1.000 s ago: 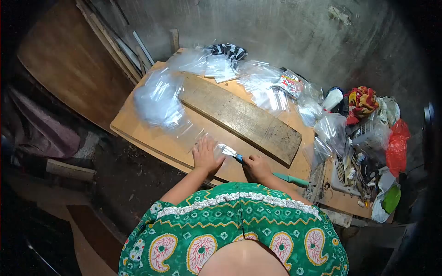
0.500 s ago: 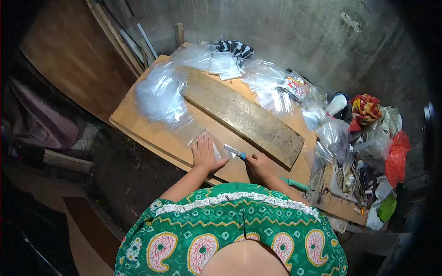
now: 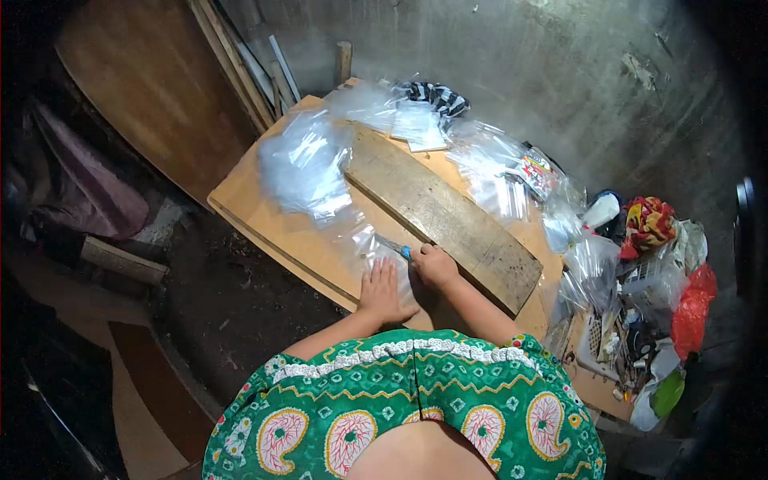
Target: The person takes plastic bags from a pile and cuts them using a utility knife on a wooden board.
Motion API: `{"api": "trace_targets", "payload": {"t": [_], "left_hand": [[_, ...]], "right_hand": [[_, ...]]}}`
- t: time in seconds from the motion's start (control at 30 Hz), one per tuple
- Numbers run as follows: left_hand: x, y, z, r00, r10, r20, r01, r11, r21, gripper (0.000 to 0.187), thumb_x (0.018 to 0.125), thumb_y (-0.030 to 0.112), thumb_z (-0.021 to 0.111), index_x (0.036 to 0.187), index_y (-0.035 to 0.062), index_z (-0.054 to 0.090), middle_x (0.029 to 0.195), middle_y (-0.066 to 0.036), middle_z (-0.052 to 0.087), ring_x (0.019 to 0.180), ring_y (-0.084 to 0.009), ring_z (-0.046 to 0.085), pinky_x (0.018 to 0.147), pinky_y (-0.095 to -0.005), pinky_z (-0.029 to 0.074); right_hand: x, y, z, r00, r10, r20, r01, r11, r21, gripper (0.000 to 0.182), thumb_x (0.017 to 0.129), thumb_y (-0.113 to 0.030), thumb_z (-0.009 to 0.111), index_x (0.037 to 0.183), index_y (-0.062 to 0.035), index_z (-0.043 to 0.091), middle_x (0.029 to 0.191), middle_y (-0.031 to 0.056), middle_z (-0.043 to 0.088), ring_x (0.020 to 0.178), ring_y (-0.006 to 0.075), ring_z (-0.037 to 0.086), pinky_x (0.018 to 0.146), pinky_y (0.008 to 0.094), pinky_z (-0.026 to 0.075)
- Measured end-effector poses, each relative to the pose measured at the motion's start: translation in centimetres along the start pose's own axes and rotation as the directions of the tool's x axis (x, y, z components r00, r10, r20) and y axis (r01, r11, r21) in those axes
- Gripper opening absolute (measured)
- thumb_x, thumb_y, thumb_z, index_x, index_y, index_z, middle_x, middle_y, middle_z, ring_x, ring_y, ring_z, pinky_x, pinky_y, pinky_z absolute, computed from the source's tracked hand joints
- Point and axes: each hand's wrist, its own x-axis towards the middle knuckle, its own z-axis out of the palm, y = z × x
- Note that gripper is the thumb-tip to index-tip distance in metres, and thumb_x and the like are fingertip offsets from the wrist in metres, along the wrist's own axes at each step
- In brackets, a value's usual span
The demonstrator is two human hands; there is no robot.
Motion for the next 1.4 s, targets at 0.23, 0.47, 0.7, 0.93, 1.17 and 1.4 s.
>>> {"api": "trace_targets", "payload": {"t": [0.23, 0.47, 0.7, 0.93, 1.17, 1.4], "left_hand": [[0.4, -0.8, -2.3, 0.991, 0.132, -0.003, -0.118, 0.872, -0.475, 0.061, 0.074, 0.056, 0.053, 0.106, 0.0050, 0.060, 0.110, -0.018, 0.057, 0.113, -0.0406, 0.046, 0.089, -0.0458, 0.041], [3.6, -4.6, -1.4, 0.981, -0.126, -0.146, 0.125, 0.992, -0.011, 0.094, 0.072, 0.066, 0.049, 0.140, 0.0064, 0.023, 0.147, -0.014, 0.013, 0.135, -0.0319, 0.009, 0.104, -0.0521, 0.010], [1.2, -3.3, -1.4, 0.992, -0.102, -0.071, 0.105, 0.994, 0.030, 0.105, 0.067, 0.072, 0.049, 0.140, 0.0019, 0.019, 0.147, -0.018, 0.010, 0.135, -0.0356, 0.007, 0.105, -0.0528, 0.011], [-2.4, -3.4, 1.3, 0.992, 0.098, -0.083, -0.095, 0.995, 0.043, 0.100, 0.071, 0.065, 0.051, 0.139, 0.0000, 0.019, 0.146, -0.019, 0.010, 0.134, -0.0375, 0.009, 0.103, -0.0528, 0.017], [1.9, -13.9, -2.3, 0.786, 0.158, -0.597, -0.344, 0.915, -0.210, 0.012, 0.067, 0.006, 0.053, 0.078, 0.0068, 0.057, 0.075, -0.016, 0.056, 0.071, -0.0370, 0.053, 0.061, -0.0441, 0.043], [11.0, -22.4, -18.6, 0.688, 0.026, -0.726, 0.022, 0.998, 0.056, 0.005, 0.073, 0.004, 0.051, 0.074, 0.0046, 0.056, 0.077, -0.017, 0.057, 0.074, -0.0364, 0.055, 0.064, -0.0442, 0.044]], "right_hand": [[-1.1, 1.3, 0.7, 1.000, -0.010, 0.019, 0.010, 1.000, -0.018, 0.016, 0.079, -0.021, 0.056, 0.094, -0.0142, 0.055, 0.077, 0.0103, 0.051, 0.071, 0.0299, 0.054, 0.057, 0.0409, 0.046], [-1.9, 0.2, -0.2, 0.999, 0.035, 0.005, -0.035, 0.999, -0.010, 0.014, 0.079, -0.014, 0.052, 0.091, -0.0137, 0.058, 0.075, 0.0092, 0.050, 0.072, 0.0288, 0.056, 0.057, 0.0396, 0.049], [0.9, -0.2, 0.1, 0.999, 0.046, -0.010, -0.046, 0.999, 0.007, 0.016, 0.080, -0.020, 0.057, 0.092, -0.0100, 0.057, 0.079, 0.0116, 0.053, 0.071, 0.0314, 0.056, 0.063, 0.0417, 0.048], [5.7, -1.5, 0.1, 0.948, 0.252, 0.196, -0.271, 0.960, 0.075, 0.020, 0.084, -0.021, 0.052, 0.099, -0.0077, 0.056, 0.088, 0.0147, 0.053, 0.084, 0.0339, 0.056, 0.071, 0.0445, 0.048], [4.8, 1.3, -0.7, 0.955, 0.225, -0.191, -0.219, 0.974, 0.056, 0.017, 0.080, -0.016, 0.053, 0.096, -0.0102, 0.056, 0.080, 0.0142, 0.052, 0.076, 0.0320, 0.056, 0.064, 0.0433, 0.047], [-3.3, 7.8, -3.1, 0.799, 0.416, -0.434, -0.450, 0.893, 0.027, 0.022, 0.080, -0.014, 0.054, 0.101, -0.0132, 0.059, 0.083, 0.0106, 0.053, 0.082, 0.0296, 0.053, 0.070, 0.0422, 0.043]]}}
